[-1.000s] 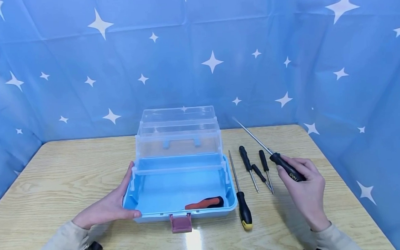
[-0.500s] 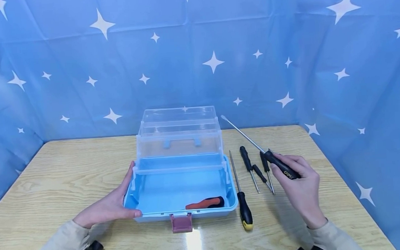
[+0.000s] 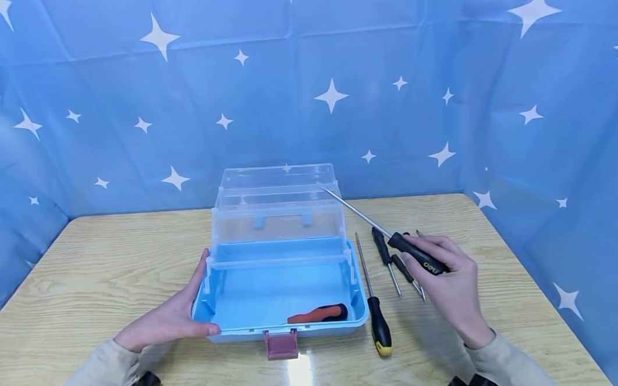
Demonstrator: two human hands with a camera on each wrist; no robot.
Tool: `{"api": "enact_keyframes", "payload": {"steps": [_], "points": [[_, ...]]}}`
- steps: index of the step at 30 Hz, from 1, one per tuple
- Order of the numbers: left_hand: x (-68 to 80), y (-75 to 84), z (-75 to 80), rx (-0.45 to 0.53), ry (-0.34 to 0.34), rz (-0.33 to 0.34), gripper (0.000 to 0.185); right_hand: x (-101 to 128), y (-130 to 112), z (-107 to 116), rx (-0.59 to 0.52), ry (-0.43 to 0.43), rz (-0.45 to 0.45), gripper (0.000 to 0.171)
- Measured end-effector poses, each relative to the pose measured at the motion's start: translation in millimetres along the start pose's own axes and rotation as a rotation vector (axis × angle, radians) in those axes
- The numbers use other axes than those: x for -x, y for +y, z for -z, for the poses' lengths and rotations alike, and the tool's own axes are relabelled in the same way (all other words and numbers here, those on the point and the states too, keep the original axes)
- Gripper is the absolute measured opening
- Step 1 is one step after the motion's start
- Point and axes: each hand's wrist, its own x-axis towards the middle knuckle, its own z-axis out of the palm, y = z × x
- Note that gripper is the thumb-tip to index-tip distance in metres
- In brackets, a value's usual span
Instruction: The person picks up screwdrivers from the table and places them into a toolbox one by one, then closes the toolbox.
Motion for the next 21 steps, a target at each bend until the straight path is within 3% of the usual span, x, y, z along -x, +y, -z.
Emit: {"api": "enact_keyframes", "payload": {"steps": [7, 21], "points": [[-0.9, -1.4, 0.8, 0.022, -0.005, -0.016, 0.132, -0.8, 0.4, -7.2, -0.013, -0.045, 0.051, 0.031], [-1.0, -2.3, 0.6, 0.018, -0.011, -0.014, 0.131, -0.3, -1.5, -20.8, -0.065, -0.105, 0.071, 0.033]]}}
